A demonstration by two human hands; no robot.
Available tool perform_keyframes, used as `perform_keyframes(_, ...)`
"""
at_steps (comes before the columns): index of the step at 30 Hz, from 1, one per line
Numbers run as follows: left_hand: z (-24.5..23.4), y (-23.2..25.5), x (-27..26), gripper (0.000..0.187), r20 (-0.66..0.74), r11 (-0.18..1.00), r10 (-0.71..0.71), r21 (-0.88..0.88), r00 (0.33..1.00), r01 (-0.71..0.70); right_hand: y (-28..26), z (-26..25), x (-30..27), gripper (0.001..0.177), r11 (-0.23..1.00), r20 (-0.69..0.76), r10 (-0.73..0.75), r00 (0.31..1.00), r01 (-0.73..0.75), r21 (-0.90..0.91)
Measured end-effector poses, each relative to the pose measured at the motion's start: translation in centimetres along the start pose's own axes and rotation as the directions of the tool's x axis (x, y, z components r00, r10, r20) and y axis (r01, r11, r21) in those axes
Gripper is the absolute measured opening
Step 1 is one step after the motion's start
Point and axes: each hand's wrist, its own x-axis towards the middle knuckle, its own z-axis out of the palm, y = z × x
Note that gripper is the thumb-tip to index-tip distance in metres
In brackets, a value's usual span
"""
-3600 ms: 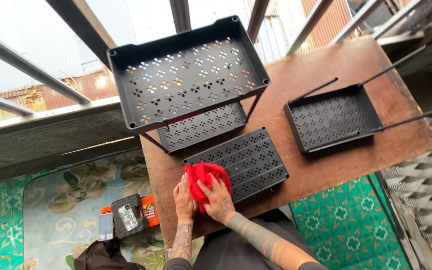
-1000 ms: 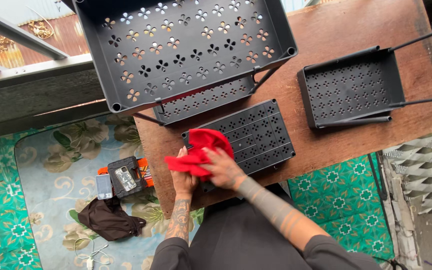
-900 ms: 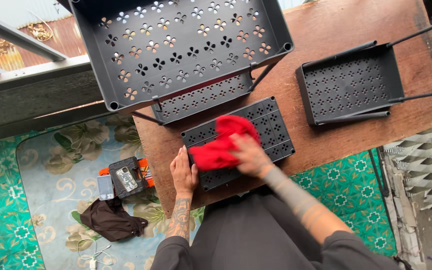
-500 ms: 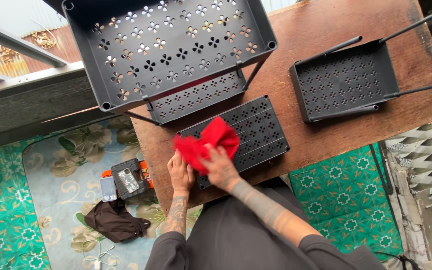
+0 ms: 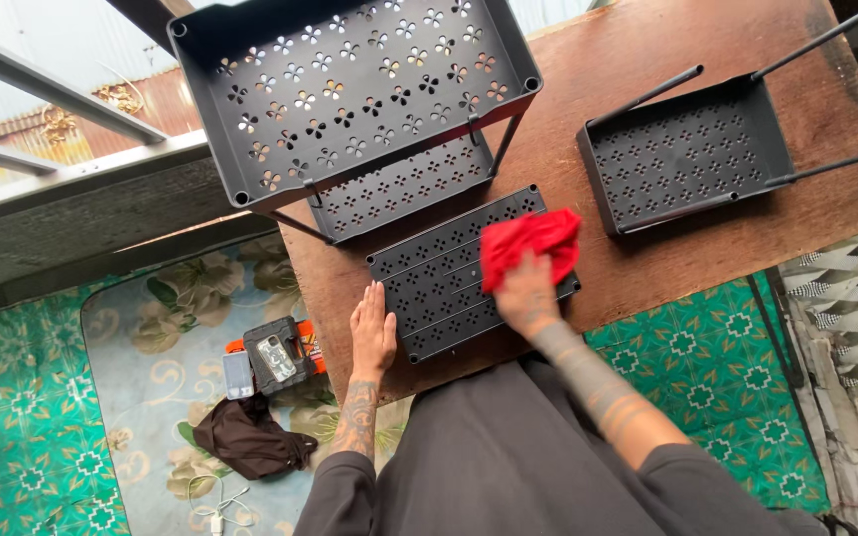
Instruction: The person wipes black plastic trays and metal rods with a red cloth, then inserts the rods into the tray corners to assemble a small shelving unit. The person handles multiple trays and rods, stacking the trays and inserting the rods one at a time.
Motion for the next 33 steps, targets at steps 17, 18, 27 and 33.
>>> perform_keyframes(17,0.0,-0.2,0.0,0.063,0.062,0.999,-0.031,0.009,0.998,0.031,4.4,-1.2,-4.1,0.034,0.999,-0.09,-0.026,0.996,0.028,0.026)
perform_keyframes(18,0.2,-0.3,0.1,0.063,0.055,1.0,-0.029,0.004,0.998,0.029,2.2,-1.3,-3.1,0.035,0.996,0.081,-0.059,0.995,0.054,0.065)
perform_keyframes(27,0.5,-1.6,0.1,0.065,0.059,1.0,0.002,0.014,0.998,-0.003,-5.6,-1.4,0.7,0.053,0.816,-0.184,-0.459,0.869,0.494,0.3)
perform_keyframes(33,0.5,-0.1,0.0,0.067,0.039,0.992,-0.089,-0.086,0.995,0.092,4.8,-1.4,2.3,0.035,0.996,-0.299,-0.09,0.95,0.081,-0.043)
